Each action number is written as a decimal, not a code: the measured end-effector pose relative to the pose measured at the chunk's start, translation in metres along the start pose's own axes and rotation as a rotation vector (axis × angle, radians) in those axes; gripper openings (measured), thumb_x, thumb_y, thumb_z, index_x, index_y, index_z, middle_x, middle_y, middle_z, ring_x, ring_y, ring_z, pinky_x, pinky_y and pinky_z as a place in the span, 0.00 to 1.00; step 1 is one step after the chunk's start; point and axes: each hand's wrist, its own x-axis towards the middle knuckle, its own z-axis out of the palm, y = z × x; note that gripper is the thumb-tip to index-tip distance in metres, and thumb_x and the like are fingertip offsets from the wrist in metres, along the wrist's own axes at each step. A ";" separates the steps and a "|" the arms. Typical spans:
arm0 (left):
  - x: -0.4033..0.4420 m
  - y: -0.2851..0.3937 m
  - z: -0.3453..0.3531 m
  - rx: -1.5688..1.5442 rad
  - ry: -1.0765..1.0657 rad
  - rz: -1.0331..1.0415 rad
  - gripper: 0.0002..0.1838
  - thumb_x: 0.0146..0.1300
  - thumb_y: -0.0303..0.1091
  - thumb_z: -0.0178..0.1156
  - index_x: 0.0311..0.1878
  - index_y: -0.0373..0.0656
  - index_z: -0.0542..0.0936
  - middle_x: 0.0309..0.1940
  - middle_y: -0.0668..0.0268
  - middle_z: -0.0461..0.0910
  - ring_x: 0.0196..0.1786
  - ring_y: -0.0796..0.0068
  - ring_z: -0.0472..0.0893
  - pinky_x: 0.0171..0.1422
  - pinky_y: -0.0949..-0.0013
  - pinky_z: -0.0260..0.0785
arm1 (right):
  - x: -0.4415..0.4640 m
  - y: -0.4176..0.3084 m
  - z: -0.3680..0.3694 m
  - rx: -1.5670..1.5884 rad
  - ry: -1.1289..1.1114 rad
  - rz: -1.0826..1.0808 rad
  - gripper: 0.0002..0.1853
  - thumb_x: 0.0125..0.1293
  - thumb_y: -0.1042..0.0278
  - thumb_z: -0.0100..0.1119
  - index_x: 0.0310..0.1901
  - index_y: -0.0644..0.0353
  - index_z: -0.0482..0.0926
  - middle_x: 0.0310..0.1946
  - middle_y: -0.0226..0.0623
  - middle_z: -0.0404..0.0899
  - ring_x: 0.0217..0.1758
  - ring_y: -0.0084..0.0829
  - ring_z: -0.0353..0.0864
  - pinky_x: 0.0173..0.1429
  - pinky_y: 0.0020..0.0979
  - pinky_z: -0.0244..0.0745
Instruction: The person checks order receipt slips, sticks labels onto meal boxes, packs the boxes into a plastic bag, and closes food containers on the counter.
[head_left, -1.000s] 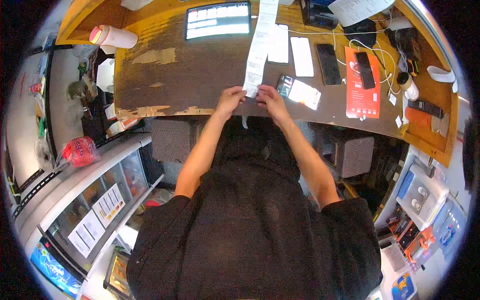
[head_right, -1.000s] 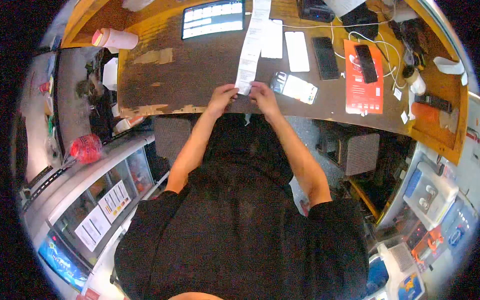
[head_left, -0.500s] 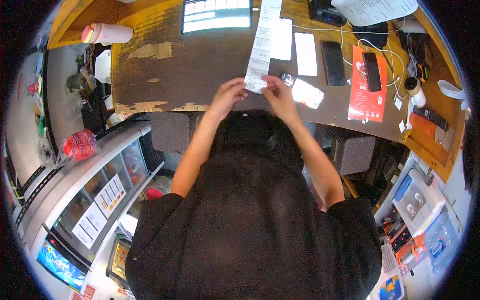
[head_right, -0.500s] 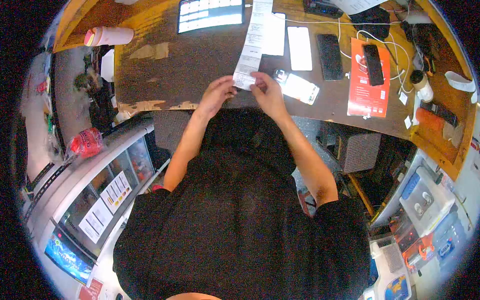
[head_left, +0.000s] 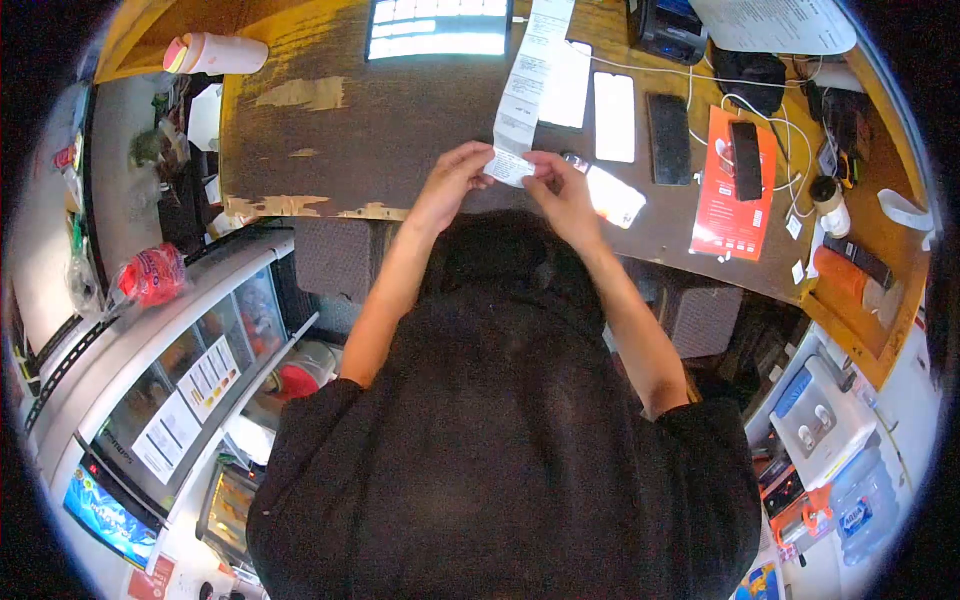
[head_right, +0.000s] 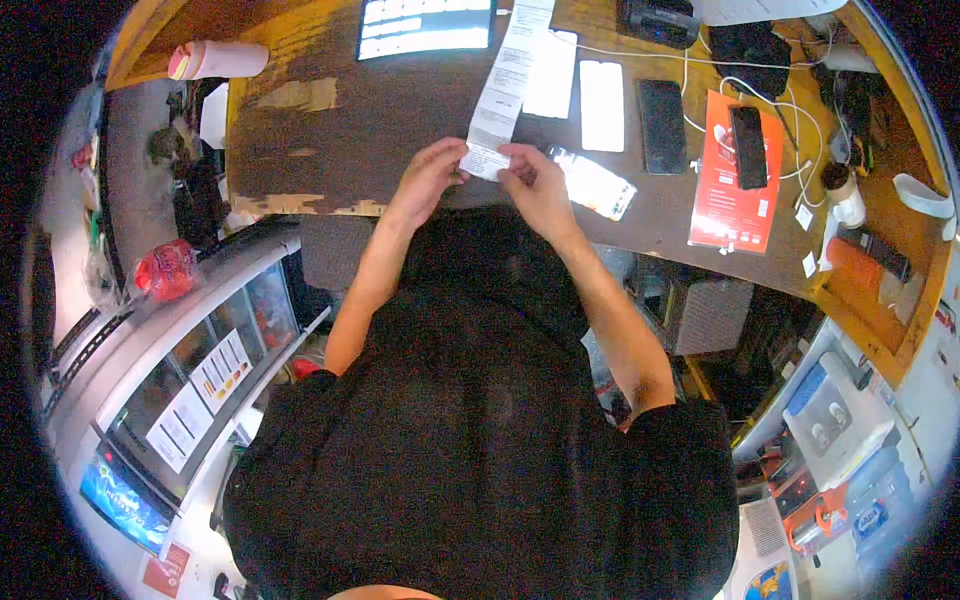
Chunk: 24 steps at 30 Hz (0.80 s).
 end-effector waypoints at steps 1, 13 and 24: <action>0.001 0.001 0.001 0.000 -0.004 0.004 0.11 0.71 0.37 0.57 0.47 0.41 0.81 0.37 0.71 0.82 0.37 0.83 0.79 0.42 0.78 0.70 | 0.001 0.002 0.000 -0.001 0.012 -0.031 0.16 0.64 0.79 0.61 0.54 0.63 0.78 0.34 0.27 0.77 0.37 0.17 0.75 0.42 0.22 0.72; 0.003 0.012 0.008 0.326 0.028 0.006 0.10 0.69 0.35 0.57 0.46 0.40 0.82 0.43 0.68 0.82 0.45 0.78 0.80 0.52 0.71 0.70 | -0.002 0.000 -0.006 -0.275 0.107 -0.245 0.09 0.60 0.80 0.64 0.42 0.60 0.80 0.38 0.34 0.74 0.37 0.24 0.75 0.40 0.25 0.73; 0.002 0.004 0.018 0.162 0.111 0.020 0.09 0.68 0.35 0.60 0.43 0.40 0.84 0.37 0.68 0.83 0.43 0.80 0.80 0.45 0.76 0.69 | -0.004 -0.012 -0.007 -0.441 0.158 -0.311 0.07 0.58 0.77 0.66 0.38 0.58 0.81 0.41 0.39 0.68 0.47 0.37 0.72 0.47 0.32 0.72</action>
